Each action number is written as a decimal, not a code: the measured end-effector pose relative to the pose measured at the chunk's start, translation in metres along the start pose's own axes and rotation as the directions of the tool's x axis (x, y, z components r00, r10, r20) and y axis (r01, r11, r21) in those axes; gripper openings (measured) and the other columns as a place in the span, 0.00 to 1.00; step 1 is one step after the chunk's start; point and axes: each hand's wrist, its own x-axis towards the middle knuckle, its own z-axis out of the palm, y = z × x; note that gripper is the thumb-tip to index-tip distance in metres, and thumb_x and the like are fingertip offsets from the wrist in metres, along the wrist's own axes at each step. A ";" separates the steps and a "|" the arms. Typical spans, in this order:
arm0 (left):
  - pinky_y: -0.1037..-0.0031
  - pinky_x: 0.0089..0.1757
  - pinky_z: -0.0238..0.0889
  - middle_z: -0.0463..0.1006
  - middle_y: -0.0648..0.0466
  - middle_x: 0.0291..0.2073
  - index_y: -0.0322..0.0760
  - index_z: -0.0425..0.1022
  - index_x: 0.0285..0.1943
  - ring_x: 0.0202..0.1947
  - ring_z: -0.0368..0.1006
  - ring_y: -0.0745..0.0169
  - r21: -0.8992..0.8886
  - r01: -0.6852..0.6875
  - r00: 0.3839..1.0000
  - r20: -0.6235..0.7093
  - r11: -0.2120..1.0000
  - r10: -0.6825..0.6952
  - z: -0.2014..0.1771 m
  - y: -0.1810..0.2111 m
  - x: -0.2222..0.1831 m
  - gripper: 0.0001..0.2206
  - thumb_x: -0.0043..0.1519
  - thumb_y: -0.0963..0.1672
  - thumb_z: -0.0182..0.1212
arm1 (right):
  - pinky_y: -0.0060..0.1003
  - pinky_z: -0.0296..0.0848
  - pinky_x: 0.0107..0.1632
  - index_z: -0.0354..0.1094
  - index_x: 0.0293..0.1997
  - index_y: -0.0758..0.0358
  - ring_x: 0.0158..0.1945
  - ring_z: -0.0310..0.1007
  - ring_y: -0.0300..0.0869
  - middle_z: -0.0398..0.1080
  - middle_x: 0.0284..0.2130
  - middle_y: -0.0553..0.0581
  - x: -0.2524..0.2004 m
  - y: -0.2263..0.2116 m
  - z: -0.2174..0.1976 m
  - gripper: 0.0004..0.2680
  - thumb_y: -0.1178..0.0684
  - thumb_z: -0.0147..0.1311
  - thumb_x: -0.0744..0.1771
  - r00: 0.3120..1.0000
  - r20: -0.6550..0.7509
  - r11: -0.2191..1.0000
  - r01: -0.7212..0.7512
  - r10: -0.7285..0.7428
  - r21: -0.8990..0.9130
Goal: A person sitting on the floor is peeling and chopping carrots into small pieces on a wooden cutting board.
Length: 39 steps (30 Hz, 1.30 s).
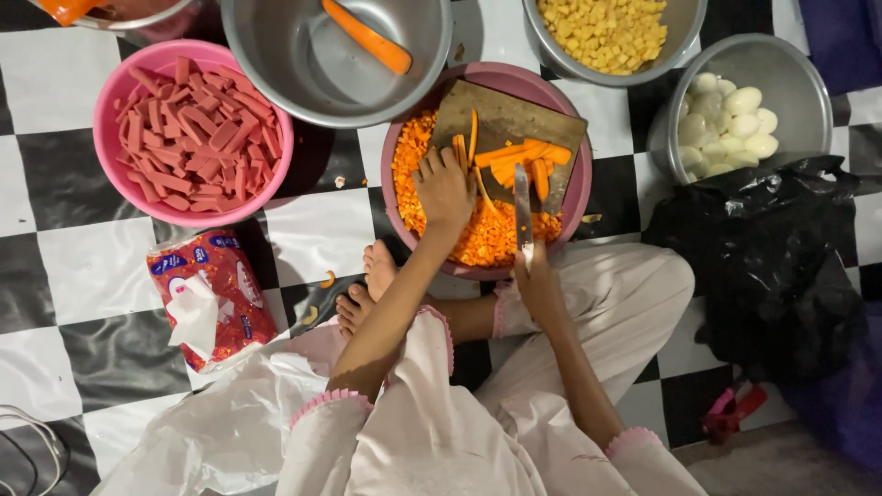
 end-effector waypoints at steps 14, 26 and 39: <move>0.65 0.41 0.63 0.70 0.54 0.38 0.48 0.78 0.48 0.41 0.72 0.55 -0.186 -0.179 0.974 -0.170 0.966 0.148 -0.030 -0.051 -0.022 0.09 0.60 0.41 0.65 | 0.40 0.66 0.17 0.47 0.56 0.61 0.12 0.67 0.44 0.66 0.48 0.78 0.019 0.037 0.046 0.17 0.59 0.56 0.66 0.692 -0.014 0.598 0.614 -0.722 -0.516; 0.69 0.42 0.68 0.68 0.55 0.44 0.47 0.76 0.61 0.47 0.71 0.56 -0.150 -0.366 0.917 -0.228 0.918 0.328 -0.023 -0.073 -0.027 0.21 0.59 0.37 0.66 | 0.62 0.75 0.44 0.47 0.69 0.59 0.43 0.77 0.70 0.73 0.42 0.77 0.071 -0.061 0.028 0.16 0.47 0.36 0.73 0.856 0.461 0.949 -0.099 0.234 -0.298; 0.70 0.43 0.70 0.70 0.53 0.37 0.40 0.78 0.47 0.43 0.74 0.54 -0.280 -0.291 0.943 -0.246 0.915 0.224 -0.023 -0.080 -0.031 0.06 0.63 0.41 0.65 | 0.63 0.73 0.49 0.45 0.70 0.62 0.48 0.75 0.71 0.71 0.47 0.79 0.069 -0.093 -0.005 0.16 0.49 0.33 0.73 0.876 0.437 0.978 -0.167 0.207 -0.128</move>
